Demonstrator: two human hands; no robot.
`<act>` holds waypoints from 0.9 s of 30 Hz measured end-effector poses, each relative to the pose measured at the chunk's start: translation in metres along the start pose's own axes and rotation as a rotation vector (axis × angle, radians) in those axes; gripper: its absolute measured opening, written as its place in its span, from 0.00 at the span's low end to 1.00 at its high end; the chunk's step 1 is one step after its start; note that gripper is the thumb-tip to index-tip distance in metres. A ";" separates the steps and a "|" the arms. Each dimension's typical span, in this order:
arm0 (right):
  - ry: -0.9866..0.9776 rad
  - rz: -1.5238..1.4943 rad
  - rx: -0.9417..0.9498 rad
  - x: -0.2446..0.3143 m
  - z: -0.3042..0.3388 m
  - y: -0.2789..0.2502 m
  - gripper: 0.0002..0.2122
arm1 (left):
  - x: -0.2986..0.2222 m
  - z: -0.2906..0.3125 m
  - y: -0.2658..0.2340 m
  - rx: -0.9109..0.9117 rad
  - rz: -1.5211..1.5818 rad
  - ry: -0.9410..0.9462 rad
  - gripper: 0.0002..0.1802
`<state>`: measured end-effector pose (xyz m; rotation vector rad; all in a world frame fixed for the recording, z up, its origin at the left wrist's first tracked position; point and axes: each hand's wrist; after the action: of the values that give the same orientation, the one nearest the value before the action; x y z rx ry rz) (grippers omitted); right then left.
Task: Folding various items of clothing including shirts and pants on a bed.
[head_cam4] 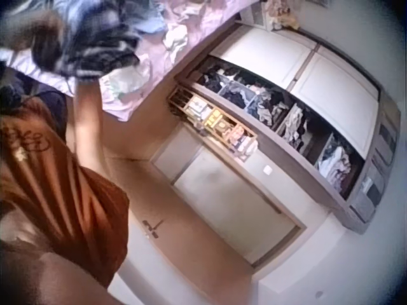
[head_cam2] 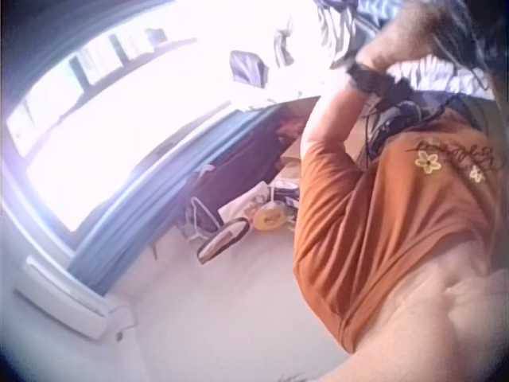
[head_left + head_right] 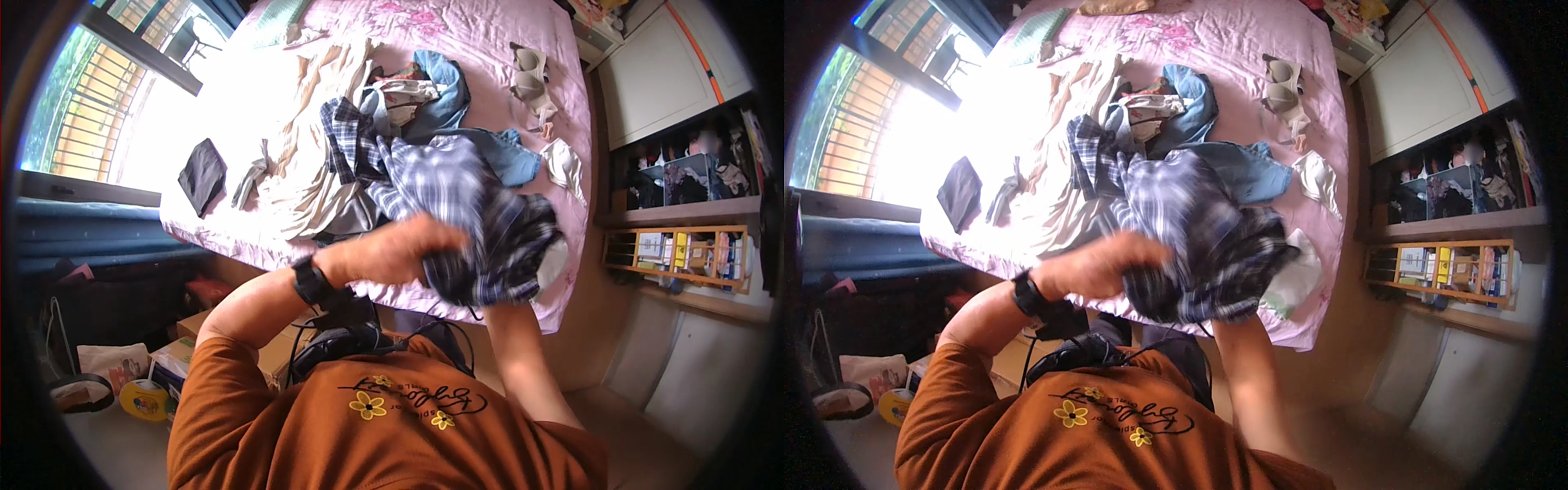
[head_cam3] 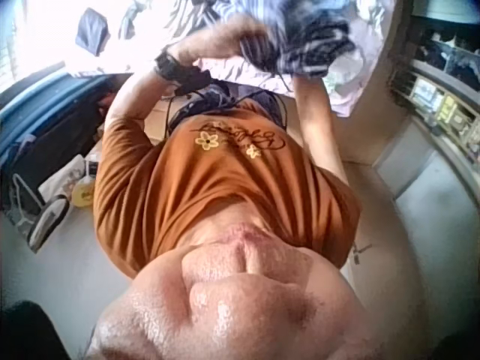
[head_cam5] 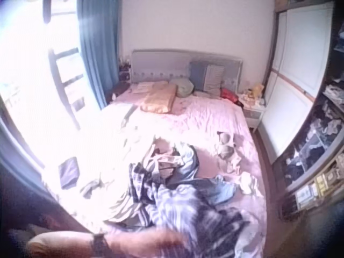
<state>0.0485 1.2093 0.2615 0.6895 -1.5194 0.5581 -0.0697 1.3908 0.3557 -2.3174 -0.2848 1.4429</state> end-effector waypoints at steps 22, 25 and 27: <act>-0.020 0.058 0.179 -0.021 -0.024 0.039 0.18 | -0.025 0.008 0.026 0.278 0.432 -0.159 0.19; -0.016 0.056 0.158 -0.018 -0.022 0.035 0.18 | -0.033 0.014 0.022 0.247 0.392 -0.228 0.19; -0.016 0.053 0.147 -0.017 -0.023 0.034 0.19 | -0.030 0.019 0.009 -0.123 -0.046 -0.387 0.27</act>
<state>0.0407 1.2505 0.2481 0.7694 -1.5259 0.7112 -0.1004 1.3758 0.3691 -2.0897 -0.5448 1.8921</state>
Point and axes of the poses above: each hand's wrist, its own z-axis away from the middle knuckle, its own y-axis out of the palm, x = y × z, and after that the axes turned 10 degrees about -z, right-handed
